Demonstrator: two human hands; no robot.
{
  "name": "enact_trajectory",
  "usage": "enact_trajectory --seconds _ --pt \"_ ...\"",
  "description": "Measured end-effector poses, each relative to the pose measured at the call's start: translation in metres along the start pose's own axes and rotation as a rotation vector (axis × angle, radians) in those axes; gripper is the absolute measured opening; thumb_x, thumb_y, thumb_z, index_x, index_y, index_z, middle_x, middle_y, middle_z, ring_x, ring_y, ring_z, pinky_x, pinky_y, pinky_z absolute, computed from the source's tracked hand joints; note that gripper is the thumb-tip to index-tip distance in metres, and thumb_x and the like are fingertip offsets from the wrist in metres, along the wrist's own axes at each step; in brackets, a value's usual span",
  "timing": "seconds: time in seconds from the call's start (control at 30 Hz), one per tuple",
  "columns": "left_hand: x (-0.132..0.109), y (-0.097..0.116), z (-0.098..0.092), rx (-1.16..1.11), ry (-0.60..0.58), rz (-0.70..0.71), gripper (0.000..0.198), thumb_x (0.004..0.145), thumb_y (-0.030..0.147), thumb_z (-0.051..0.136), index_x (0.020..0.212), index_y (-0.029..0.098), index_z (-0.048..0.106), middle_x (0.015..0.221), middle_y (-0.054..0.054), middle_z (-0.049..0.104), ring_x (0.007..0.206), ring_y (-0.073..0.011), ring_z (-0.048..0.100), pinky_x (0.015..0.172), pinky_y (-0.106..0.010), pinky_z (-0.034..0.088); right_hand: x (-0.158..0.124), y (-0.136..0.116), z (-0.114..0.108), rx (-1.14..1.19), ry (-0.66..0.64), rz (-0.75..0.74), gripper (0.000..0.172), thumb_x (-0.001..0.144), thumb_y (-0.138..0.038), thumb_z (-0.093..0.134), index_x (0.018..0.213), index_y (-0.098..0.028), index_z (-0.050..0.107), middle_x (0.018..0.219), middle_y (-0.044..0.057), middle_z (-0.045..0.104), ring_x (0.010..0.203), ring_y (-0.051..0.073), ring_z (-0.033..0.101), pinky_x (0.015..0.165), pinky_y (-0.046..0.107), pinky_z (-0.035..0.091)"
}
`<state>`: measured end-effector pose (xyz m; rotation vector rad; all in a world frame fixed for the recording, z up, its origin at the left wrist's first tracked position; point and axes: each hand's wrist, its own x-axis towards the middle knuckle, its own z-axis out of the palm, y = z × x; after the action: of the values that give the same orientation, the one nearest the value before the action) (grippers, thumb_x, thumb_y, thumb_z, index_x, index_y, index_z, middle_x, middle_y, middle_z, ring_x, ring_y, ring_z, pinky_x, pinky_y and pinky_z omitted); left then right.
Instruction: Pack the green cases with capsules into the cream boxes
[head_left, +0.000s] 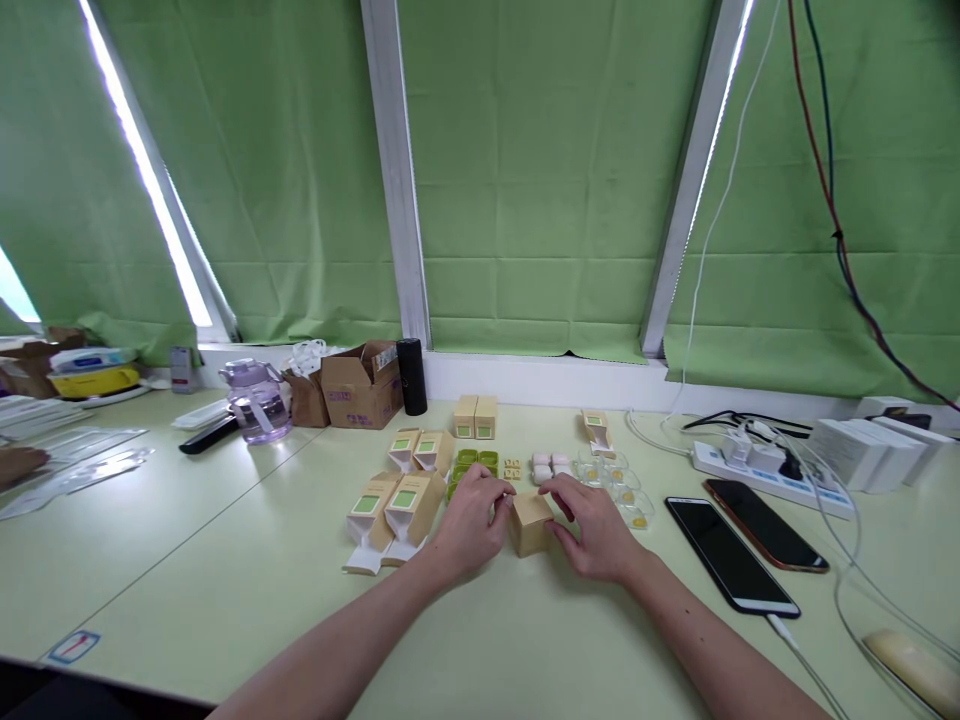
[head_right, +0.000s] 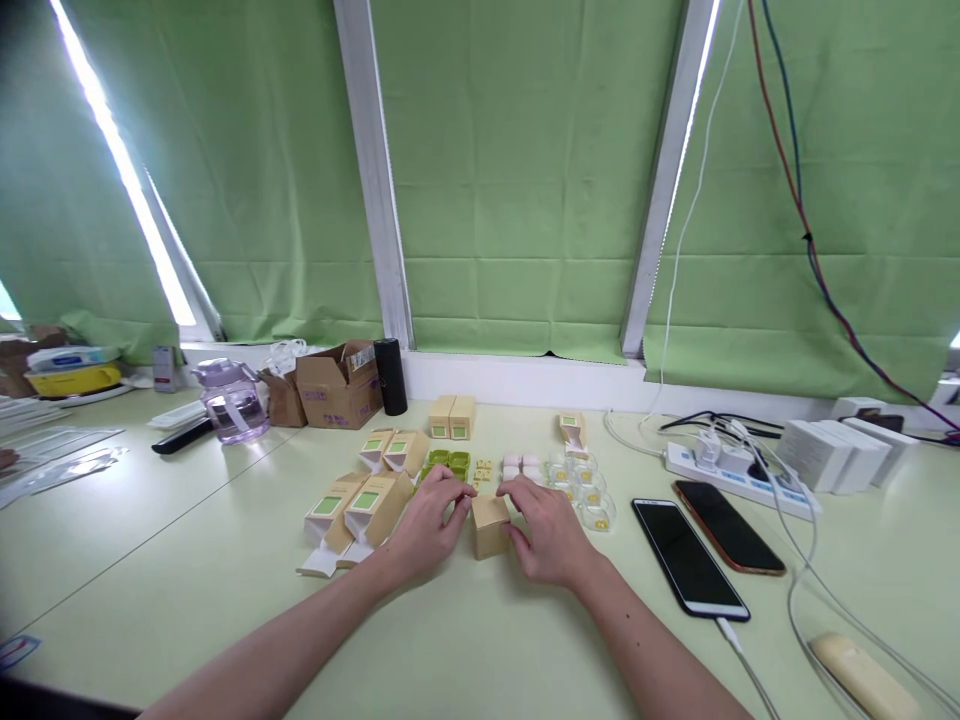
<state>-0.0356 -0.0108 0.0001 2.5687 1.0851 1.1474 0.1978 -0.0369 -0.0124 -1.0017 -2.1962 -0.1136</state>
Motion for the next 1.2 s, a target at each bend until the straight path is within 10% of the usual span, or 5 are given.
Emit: enact_trajectory --seconds 0.17,0.47,1.2 --pt "0.001 -0.003 0.001 0.018 0.026 -0.024 0.023 0.096 0.016 0.051 0.076 0.02 0.063 0.075 -0.006 0.061 0.086 -0.0246 0.054 0.073 -0.038 0.047 -0.002 0.009 0.005 -0.072 0.068 0.057 0.035 0.088 -0.012 0.052 0.121 -0.022 0.052 0.094 0.004 0.067 0.072 0.019 0.061 0.063 0.029 0.038" --pt "-0.002 -0.007 0.004 -0.029 -0.072 0.029 0.052 0.093 0.002 0.04 0.132 0.024 0.066 0.082 -0.006 0.064 0.091 -0.0248 0.053 0.079 -0.039 0.05 0.0 -0.006 -0.002 -0.014 0.006 -0.045 0.039 0.085 -0.023 0.063 0.122 -0.022 0.051 0.093 0.004 0.068 0.073 0.02 0.062 0.062 0.03 0.037" --pt "-0.003 0.002 -0.001 -0.012 -0.027 -0.034 0.013 0.083 0.008 0.059 0.087 0.02 0.061 0.091 -0.008 0.062 0.098 -0.0276 0.056 0.083 -0.043 0.051 -0.001 0.011 0.017 -0.191 0.092 0.148 0.033 0.092 -0.012 0.049 0.123 -0.022 0.051 0.089 0.004 0.073 0.068 0.021 0.066 0.058 0.029 0.032"
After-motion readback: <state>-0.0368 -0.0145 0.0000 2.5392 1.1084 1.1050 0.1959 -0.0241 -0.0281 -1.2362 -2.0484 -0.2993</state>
